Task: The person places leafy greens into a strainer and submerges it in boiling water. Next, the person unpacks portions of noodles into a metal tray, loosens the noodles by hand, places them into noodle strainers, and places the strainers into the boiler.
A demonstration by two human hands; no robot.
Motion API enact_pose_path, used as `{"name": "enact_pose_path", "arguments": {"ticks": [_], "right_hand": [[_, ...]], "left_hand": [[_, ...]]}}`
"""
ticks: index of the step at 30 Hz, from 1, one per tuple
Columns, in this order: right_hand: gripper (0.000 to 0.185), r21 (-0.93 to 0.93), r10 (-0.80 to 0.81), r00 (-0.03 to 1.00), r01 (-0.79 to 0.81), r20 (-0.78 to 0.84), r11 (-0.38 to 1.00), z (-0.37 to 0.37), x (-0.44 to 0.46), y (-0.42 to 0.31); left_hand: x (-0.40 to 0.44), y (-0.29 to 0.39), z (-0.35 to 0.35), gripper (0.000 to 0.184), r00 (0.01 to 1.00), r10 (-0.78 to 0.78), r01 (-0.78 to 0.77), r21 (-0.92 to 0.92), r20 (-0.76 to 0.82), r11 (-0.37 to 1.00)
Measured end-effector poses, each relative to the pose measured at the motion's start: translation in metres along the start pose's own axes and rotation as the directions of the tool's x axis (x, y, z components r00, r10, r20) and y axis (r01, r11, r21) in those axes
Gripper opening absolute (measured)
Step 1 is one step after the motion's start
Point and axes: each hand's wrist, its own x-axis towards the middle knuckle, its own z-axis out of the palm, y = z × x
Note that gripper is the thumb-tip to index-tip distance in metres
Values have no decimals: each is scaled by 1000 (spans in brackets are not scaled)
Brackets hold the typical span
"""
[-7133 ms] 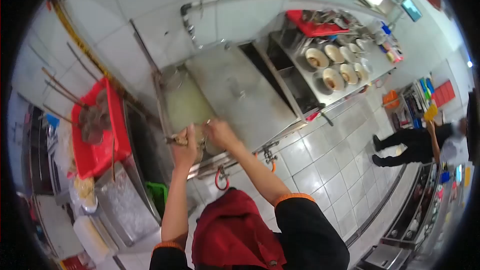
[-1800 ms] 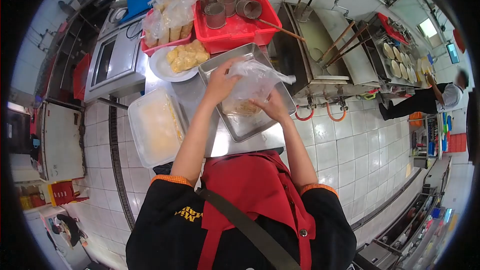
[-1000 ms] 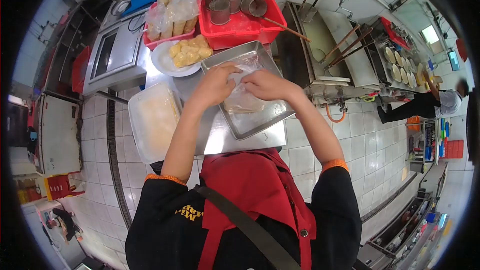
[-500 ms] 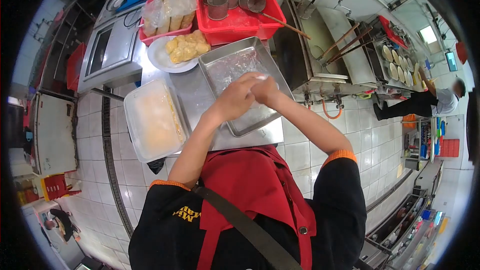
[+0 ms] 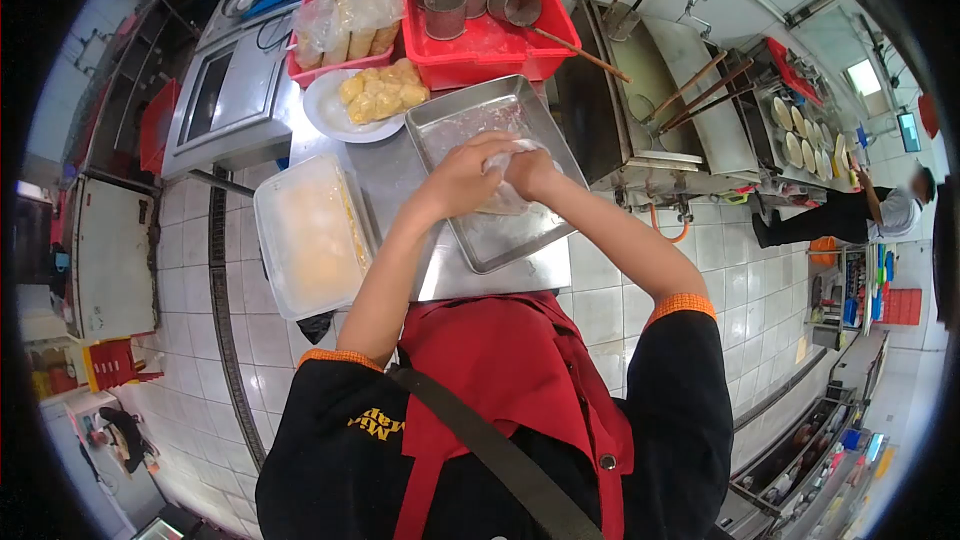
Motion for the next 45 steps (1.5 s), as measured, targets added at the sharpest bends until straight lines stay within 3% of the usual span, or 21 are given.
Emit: {"name": "enact_pose_path", "arguments": {"ticks": [1,2,3,5,6,10,15,19,21,23,25,27,28,29,31,33,36,38,41,43,45], "right_hand": [[39,31,-20,999,19,31,999,7,3,10],[59,-90,-78,932,116,354,989,5,16,24],[59,-93,-80,931,120,357,988,11,14,34],[56,435,-298,953,248,49,865,8,1,44],[58,697,-284,958,171,49,696,14,-2,51],[58,523,-207,967,254,-149,813,27,-4,70],[60,848,-105,988,154,-116,507,39,0,77],[63,841,-71,985,172,-158,512,49,1,73],[66,764,63,928,262,-367,590,55,1,82],[65,811,75,949,218,-306,543,23,-18,86],[65,856,86,967,167,-238,489,-9,-35,85],[62,930,25,967,237,-254,282,-30,-46,84],[59,966,22,973,226,-230,121,-40,-51,83],[59,967,23,973,225,-230,123,-49,-56,81],[57,881,-2,955,272,-296,-388,-66,-64,80],[58,850,14,937,322,-348,-416,-75,-74,85],[63,748,65,877,442,-476,-495,-76,-81,87],[60,736,130,883,451,-452,-505,-60,-78,89],[50,817,191,947,319,-257,-481,-10,-59,86],[42,933,187,975,178,-124,-312,34,-38,73],[36,941,260,965,118,-34,-317,67,-28,47]], "left_hand": [[-5,-5,-1,41,997,-51,48,-64,-54,997],[-9,-13,-2,42,989,-105,91,-131,-106,987],[-14,-29,0,42,988,-107,92,-134,-111,987],[-25,-72,14,54,957,-208,199,-65,-201,978],[-26,-83,22,54,957,-210,201,-66,-202,977],[-15,-98,46,77,950,-263,274,47,-170,961],[7,-126,59,90,972,-206,217,103,-110,971],[15,-128,57,92,957,-284,288,215,-52,933],[15,-131,53,93,950,-308,309,229,-39,923],[16,-119,44,90,893,-436,381,324,114,866],[19,-125,54,89,932,-360,325,372,29,870],[28,-119,59,88,961,-272,266,424,-49,866],[37,-107,57,80,969,-248,246,174,-8,954],[42,-102,55,73,976,-215,217,-89,24,972],[48,-110,60,54,975,-221,220,-98,5,971],[52,-116,67,36,975,-223,221,-104,-12,970],[29,-81,33,23,920,-350,270,-363,-176,892],[21,-70,9,26,898,13,-57,-87,-440,995],[12,-4,-64,26,750,-253,160,-204,-611,966],[11,-12,-116,26,680,-167,175,-63,-714,983],[14,-32,-157,26,535,-87,224,41,-840,974]]}}
